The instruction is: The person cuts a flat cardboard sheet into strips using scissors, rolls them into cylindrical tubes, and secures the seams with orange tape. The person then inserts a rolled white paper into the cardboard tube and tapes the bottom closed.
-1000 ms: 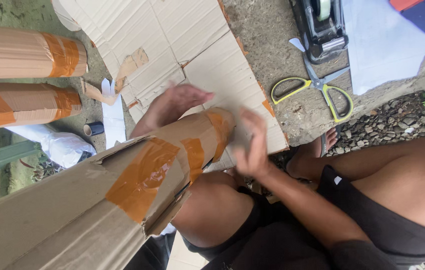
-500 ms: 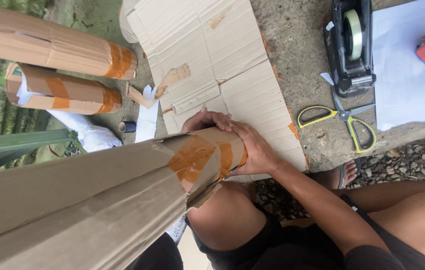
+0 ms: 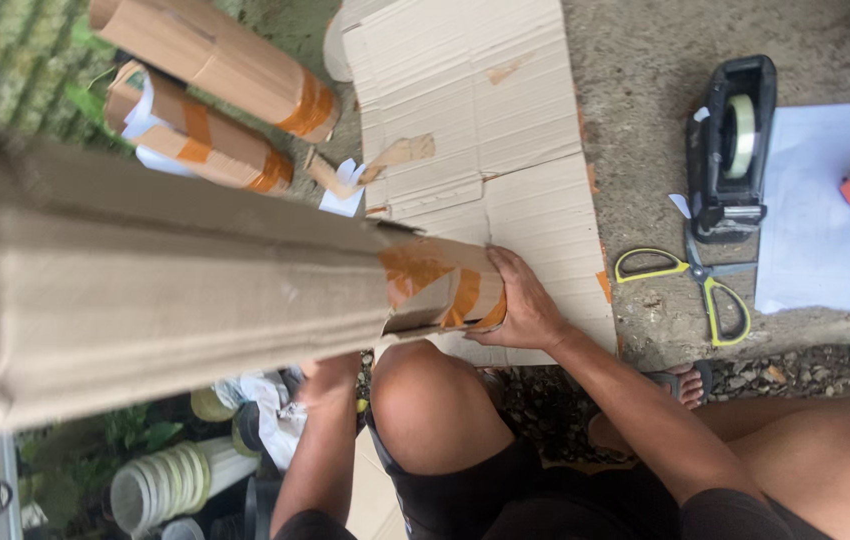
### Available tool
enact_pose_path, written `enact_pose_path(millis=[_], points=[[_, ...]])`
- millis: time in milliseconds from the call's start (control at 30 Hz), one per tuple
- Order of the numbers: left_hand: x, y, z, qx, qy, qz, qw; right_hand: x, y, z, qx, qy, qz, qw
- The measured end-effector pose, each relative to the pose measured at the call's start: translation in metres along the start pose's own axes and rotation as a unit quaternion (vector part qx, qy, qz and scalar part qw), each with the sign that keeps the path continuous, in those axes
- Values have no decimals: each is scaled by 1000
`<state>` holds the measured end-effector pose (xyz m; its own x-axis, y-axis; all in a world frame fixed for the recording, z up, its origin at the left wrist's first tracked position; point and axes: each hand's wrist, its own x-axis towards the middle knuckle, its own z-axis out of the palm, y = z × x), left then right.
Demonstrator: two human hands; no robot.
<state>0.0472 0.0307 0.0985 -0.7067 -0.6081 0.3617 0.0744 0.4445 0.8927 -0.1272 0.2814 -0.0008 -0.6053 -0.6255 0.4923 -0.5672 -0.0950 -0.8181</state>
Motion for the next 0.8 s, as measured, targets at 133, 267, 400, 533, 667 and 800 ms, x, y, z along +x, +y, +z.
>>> enact_pose_path(millis=[133, 267, 400, 533, 667, 800], points=[[-16, 30, -10, 156, -78, 50, 983, -4, -32, 30, -98, 70, 67, 990], [-1, 51, -1, 125, -128, 49, 983, -9, -65, 55, -160, 197, 62, 965], [4, 54, 7, 59, -91, 65, 992, -15, -74, 58, -211, 215, 17, 953], [2, 50, 19, 63, -86, 71, 992, -17, -80, 54, -231, 209, 20, 950], [7, 56, 37, 49, -66, 102, 991, -14, -85, 43, -201, 198, 12, 959], [12, 72, 44, -1, -76, 84, 994, -8, -95, 24, -148, 151, -26, 977]])
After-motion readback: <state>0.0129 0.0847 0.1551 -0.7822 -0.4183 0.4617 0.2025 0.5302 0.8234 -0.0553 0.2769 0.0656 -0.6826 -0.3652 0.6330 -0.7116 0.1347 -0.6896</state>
